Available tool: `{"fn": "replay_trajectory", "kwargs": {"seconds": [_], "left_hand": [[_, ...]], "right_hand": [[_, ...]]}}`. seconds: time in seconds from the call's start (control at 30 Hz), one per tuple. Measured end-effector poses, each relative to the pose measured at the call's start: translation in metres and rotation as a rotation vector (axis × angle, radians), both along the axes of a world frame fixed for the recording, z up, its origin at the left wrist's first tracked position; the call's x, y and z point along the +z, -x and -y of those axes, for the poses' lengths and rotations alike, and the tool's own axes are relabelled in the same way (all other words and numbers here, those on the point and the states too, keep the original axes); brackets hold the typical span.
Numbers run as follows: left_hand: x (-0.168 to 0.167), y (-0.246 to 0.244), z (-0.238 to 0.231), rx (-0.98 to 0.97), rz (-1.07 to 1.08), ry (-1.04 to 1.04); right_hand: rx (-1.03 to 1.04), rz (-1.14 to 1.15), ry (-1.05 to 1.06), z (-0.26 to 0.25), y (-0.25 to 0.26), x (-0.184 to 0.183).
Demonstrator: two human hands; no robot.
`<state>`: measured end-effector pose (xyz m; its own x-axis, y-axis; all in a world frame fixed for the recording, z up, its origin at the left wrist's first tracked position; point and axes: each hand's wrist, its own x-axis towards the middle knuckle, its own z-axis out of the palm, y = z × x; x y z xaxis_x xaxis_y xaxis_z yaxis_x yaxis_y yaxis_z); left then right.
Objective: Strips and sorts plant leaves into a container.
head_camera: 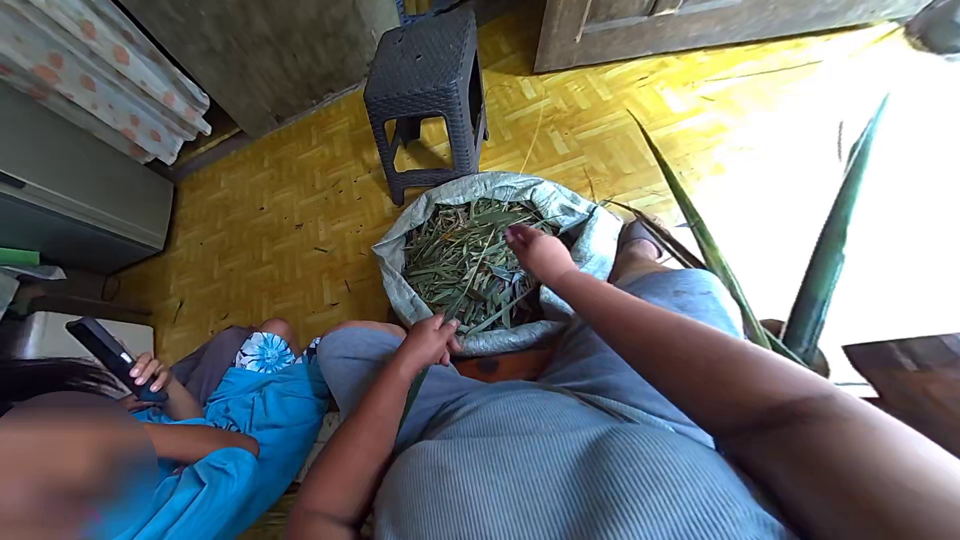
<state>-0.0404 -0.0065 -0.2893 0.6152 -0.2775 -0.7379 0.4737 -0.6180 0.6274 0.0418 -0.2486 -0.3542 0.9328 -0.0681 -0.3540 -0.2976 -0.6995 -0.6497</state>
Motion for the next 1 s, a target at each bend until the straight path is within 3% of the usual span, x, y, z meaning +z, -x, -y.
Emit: {"fn": "replay_trajectory", "kwargs": {"seconds": [0.1, 0.23, 0.43, 0.67, 0.77, 0.9, 1.0], "left_hand": [[0.007, 0.008, -0.007, -0.060, 0.021, -0.130], [-0.005, 0.006, -0.012, -0.141, 0.114, -0.327], [-0.020, -0.003, 0.002, -0.199, 0.169, -0.323], [-0.010, 0.002, 0.002, -0.245, 0.224, -0.323], [-0.009, 0.006, -0.008, -0.245, 0.197, -0.348], [-0.016, 0.000, -0.009, -0.237, 0.185, -0.389], [-0.018, -0.012, 0.003, -0.211, 0.230, -0.423]], "right_hand": [[-0.189, -0.017, -0.105, 0.015, -0.009, -0.010], [-0.415, -0.084, -0.423, 0.008, 0.002, -0.023], [-0.270, -0.318, -0.797, -0.043, 0.040, 0.004], [-0.404, -0.498, -1.040, -0.044, 0.031, 0.005], [-0.416, -0.404, -0.942, -0.036, 0.027, 0.001], [-0.012, -0.169, -0.436, -0.042, 0.039, 0.007], [0.275, -0.026, -0.255, -0.057, 0.063, 0.024]]}}
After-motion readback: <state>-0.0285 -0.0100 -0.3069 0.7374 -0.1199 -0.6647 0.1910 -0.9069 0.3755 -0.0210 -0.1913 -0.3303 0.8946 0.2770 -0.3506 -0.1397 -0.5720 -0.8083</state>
